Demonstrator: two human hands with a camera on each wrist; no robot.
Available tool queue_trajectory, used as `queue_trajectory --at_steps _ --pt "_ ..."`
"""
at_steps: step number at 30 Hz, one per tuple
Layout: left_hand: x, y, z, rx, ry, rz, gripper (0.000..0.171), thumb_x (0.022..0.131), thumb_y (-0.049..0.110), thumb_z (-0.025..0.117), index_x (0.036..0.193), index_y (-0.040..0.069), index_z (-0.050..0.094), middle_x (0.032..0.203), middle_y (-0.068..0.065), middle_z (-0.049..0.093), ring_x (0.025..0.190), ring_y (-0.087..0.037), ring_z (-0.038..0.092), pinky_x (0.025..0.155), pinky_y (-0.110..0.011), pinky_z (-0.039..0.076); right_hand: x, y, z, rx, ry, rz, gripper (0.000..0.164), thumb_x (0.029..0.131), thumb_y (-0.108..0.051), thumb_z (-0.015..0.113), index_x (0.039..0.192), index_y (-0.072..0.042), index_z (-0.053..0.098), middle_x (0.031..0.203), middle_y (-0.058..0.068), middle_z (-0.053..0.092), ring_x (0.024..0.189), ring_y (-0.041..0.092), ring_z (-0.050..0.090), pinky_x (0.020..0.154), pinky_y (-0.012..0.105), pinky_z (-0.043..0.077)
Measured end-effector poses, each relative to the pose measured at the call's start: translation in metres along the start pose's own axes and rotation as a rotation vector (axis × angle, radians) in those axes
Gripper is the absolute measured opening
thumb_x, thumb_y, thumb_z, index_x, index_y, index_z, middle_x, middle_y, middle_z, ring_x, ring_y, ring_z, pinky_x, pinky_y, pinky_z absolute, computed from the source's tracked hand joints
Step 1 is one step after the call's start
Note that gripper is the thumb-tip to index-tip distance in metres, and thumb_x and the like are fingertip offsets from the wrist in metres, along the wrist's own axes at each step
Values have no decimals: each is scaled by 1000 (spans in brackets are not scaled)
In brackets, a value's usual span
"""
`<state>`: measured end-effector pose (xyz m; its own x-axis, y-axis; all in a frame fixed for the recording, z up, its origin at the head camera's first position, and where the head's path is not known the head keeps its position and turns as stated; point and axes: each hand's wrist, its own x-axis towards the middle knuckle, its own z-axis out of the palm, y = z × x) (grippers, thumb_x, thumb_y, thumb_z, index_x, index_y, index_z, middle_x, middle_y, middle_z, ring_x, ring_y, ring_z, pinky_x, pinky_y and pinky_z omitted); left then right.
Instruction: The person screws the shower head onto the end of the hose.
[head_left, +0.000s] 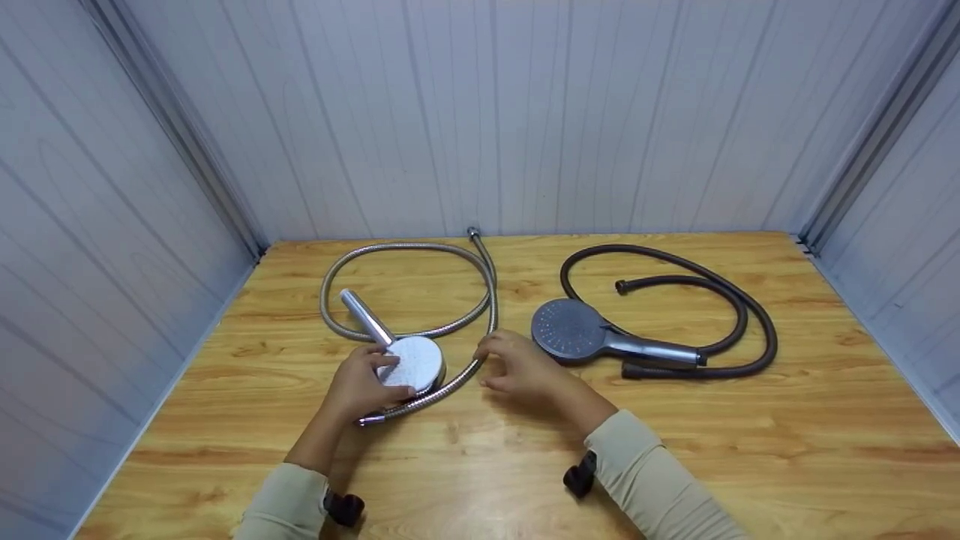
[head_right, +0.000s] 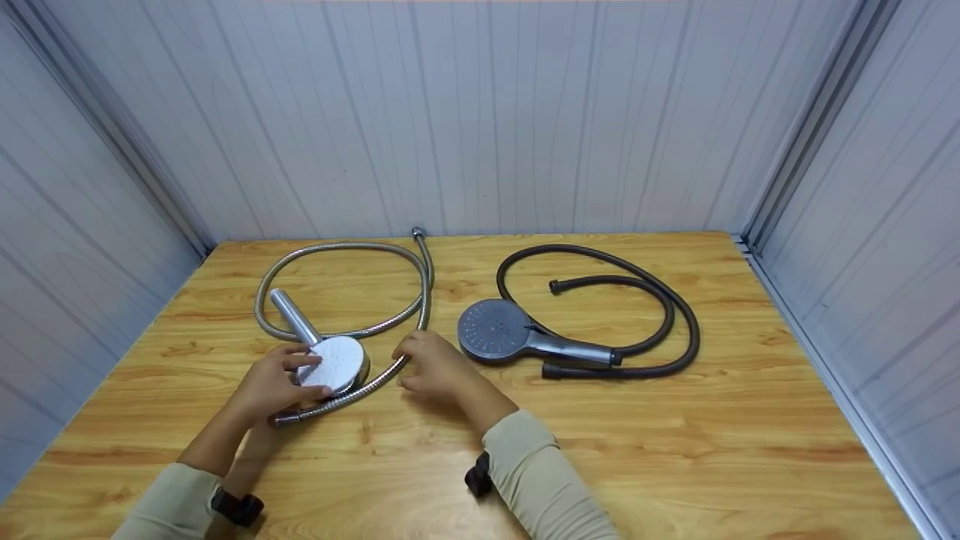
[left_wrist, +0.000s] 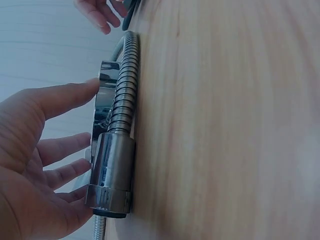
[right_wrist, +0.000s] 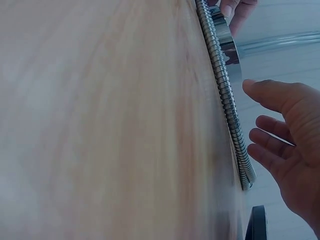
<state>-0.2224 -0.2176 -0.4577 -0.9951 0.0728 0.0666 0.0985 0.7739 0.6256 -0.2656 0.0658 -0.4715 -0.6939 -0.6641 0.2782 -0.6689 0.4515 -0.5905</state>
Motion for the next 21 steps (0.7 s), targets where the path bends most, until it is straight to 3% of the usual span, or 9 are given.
queue_trajectory --at_steps 7,14,21 --pt "0 5 5 31 32 -25 69 68 39 88 115 -7 68 134 -24 53 125 -43 48 101 -52 38 7 0 5 -49 -19 -32 29 76 -8 76 104 -2 70 112 10 62 109 26 56 98 37 42" --pt "0 11 8 107 50 -55 69 66 42 88 114 -5 70 133 -22 55 122 -42 50 100 -51 40 14 -2 11 -132 -66 -87 24 79 -11 76 101 -4 73 113 12 65 109 29 56 99 38 41" --pt "-2 7 2 99 27 -47 70 65 41 89 114 -5 70 134 -23 54 123 -42 49 101 -51 39 17 -1 13 -200 -58 -166 18 79 -10 77 96 -5 75 96 7 69 96 26 59 90 36 44"
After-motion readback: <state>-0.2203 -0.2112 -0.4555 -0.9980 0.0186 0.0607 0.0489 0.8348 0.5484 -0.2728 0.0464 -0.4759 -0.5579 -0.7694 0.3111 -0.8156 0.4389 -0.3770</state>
